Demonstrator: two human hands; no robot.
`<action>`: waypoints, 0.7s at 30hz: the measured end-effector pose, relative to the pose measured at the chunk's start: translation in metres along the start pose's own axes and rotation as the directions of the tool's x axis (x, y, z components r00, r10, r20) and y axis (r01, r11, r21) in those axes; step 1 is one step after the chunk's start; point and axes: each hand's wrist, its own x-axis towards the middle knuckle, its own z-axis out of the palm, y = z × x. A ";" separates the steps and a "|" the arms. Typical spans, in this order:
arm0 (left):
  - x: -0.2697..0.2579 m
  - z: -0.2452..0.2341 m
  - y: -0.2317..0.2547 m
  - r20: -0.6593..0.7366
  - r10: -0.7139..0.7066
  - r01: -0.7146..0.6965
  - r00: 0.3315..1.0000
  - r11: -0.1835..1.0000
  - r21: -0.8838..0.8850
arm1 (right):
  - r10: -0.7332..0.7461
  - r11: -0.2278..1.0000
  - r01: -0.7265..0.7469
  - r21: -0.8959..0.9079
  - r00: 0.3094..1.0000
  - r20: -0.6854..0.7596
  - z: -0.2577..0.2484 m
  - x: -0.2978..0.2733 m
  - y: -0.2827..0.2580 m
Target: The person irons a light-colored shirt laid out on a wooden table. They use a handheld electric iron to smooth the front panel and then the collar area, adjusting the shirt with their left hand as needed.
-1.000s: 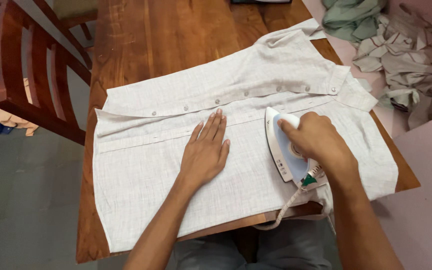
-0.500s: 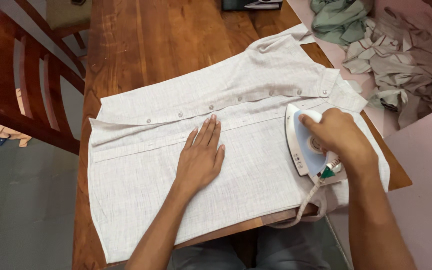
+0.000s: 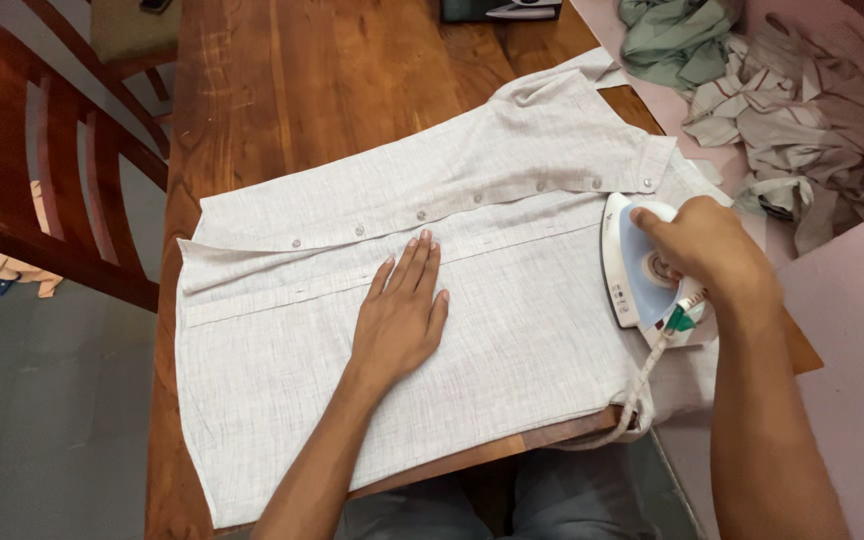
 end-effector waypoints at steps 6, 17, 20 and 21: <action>-0.001 -0.003 0.002 -0.015 0.001 -0.001 1.000 1.000 -0.019 | 0.010 1.000 -0.008 0.028 0.999 -0.043 -0.005 0.005 0.001; 0.001 -0.002 0.004 -0.046 0.003 -0.002 0.999 1.000 0.023 | -0.020 1.000 0.019 -0.013 0.999 -0.049 -0.004 -0.006 0.013; 0.002 -0.001 0.002 -0.029 0.010 -0.008 1.000 0.999 0.044 | -0.051 0.999 0.051 0.002 0.997 -0.055 -0.008 -0.007 0.022; 0.001 0.000 0.002 -0.028 0.011 -0.010 1.000 0.999 0.043 | -0.074 0.997 0.075 0.009 0.995 -0.066 -0.008 -0.007 0.025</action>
